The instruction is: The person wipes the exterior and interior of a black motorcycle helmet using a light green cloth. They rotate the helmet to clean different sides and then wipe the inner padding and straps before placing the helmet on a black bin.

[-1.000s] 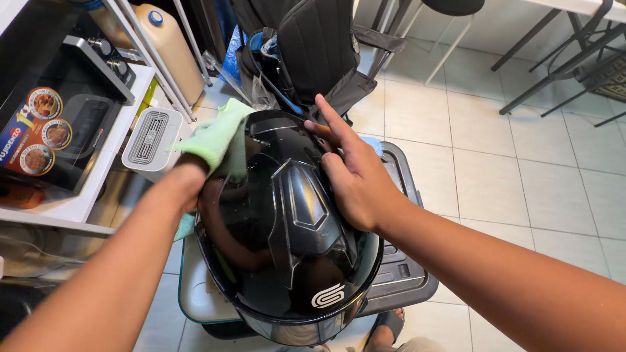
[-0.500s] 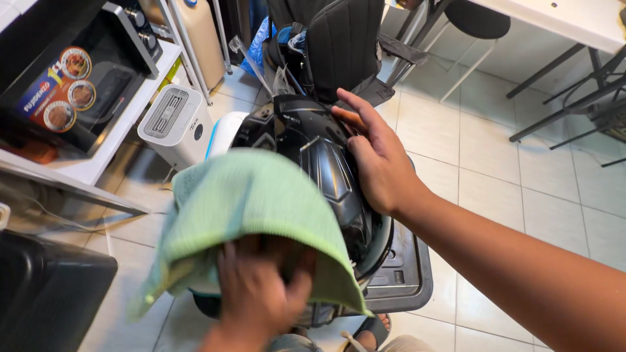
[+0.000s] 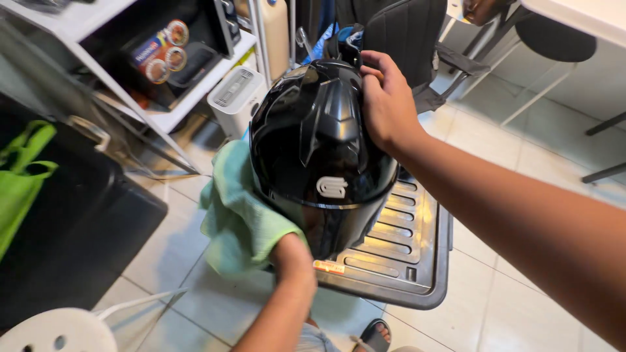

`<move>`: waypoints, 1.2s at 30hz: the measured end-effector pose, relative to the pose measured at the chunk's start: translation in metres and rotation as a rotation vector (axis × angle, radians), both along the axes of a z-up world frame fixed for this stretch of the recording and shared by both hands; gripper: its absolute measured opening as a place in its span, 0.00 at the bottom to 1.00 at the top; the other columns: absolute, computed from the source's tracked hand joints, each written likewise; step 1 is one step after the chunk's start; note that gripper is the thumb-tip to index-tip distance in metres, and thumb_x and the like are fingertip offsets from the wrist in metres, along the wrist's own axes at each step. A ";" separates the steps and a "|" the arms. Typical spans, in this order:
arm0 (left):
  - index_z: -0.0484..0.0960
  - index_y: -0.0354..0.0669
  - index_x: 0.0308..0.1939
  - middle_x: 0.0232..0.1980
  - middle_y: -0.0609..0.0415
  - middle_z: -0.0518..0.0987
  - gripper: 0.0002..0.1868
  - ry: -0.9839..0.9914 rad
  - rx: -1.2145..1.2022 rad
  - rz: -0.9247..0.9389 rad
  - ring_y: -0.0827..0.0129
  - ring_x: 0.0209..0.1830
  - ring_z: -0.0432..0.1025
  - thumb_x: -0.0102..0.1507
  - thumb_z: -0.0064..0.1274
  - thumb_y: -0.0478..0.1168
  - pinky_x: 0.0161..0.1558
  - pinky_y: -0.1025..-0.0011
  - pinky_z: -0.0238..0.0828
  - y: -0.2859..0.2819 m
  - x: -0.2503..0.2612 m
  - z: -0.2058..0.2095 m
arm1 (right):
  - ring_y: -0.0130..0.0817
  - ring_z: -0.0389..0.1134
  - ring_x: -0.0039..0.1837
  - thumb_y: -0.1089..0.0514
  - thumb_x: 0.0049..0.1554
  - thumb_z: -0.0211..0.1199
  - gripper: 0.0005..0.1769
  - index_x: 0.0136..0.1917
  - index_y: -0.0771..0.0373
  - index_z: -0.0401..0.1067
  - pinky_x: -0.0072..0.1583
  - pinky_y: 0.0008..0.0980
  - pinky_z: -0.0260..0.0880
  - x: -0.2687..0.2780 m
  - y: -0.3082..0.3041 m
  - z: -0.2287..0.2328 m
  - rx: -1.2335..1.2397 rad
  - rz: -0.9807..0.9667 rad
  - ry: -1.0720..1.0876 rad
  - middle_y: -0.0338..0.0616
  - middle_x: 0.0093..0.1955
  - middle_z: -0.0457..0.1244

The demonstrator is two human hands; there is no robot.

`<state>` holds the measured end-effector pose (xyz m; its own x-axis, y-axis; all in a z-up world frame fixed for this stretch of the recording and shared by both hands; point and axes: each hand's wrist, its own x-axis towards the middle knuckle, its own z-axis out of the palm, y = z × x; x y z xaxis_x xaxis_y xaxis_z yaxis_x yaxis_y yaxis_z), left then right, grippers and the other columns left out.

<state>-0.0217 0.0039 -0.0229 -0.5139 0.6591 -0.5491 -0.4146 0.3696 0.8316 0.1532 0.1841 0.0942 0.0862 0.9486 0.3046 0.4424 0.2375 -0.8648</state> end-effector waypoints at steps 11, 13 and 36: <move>0.75 0.45 0.64 0.64 0.59 0.78 0.23 -0.233 0.014 0.186 0.67 0.58 0.73 0.64 0.47 0.34 0.59 0.68 0.69 -0.076 0.036 0.059 | 0.28 0.69 0.66 0.51 0.70 0.55 0.15 0.60 0.64 0.65 0.67 0.26 0.68 0.085 -0.088 -0.108 0.292 -0.329 0.754 0.40 0.59 0.64; 0.74 0.46 0.64 0.64 0.60 0.78 0.23 -0.203 0.076 0.231 0.69 0.58 0.74 0.63 0.48 0.33 0.58 0.69 0.70 -0.089 0.047 0.060 | 0.35 0.60 0.53 0.49 0.68 0.48 0.16 0.60 0.62 0.65 0.57 0.36 0.64 0.079 -0.194 -0.166 -0.245 -0.612 0.404 0.47 0.51 0.61; 0.66 0.43 0.63 0.60 0.53 0.71 0.23 0.393 0.597 -0.416 0.68 0.52 0.74 0.64 0.49 0.28 0.45 0.71 0.73 -0.065 0.036 0.116 | 0.36 0.65 0.59 0.44 0.63 0.54 0.23 0.67 0.54 0.65 0.57 0.41 0.67 -0.027 -0.192 -0.139 -0.526 -0.162 1.199 0.42 0.59 0.65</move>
